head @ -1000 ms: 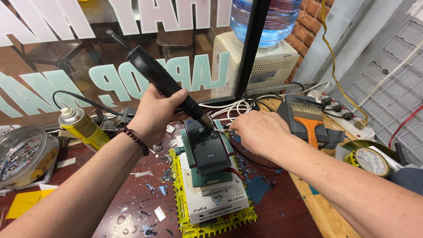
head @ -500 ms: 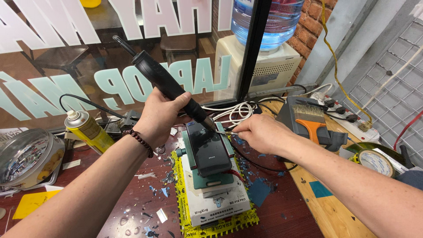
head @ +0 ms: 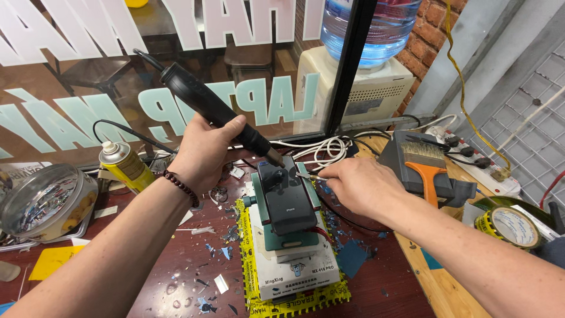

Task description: The person secures a smartphone in a green clamp on a workbench, then uses a hot air gun and a metal tool to apply heat and scrape the back of the device. The person repeatedly adjusts the phone and tools while working on the same area.

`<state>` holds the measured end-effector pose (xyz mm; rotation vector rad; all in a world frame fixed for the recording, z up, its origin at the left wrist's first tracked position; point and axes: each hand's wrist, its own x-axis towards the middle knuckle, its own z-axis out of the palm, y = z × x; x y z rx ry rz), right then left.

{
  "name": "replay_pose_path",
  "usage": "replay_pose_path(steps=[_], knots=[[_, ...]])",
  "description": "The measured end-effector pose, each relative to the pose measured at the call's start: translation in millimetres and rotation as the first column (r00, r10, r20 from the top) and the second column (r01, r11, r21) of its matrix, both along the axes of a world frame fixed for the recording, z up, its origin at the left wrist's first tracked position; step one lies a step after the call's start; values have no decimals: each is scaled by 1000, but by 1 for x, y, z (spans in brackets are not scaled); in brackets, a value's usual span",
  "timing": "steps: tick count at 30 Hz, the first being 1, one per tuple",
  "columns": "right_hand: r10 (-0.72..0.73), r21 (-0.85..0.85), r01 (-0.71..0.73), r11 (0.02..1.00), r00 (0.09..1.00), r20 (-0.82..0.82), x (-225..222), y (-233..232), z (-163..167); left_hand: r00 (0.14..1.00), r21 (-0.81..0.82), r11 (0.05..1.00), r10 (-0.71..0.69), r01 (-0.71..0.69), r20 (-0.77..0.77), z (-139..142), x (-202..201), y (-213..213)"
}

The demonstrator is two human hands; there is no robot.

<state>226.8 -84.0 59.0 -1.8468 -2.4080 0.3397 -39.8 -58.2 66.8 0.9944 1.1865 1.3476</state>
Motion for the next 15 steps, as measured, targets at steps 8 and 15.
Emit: replay_pose_path(steps=[8, 15], knots=[[76, -56, -69, 996, 987, 141, -12, 8, 26, 997, 1, 999, -40, 40, -69, -6, 9, 2], [188, -139, -160, 977, 957, 221, -6, 35, 29, 993, 8, 997, -72, 73, -94, -6, 9, 6]])
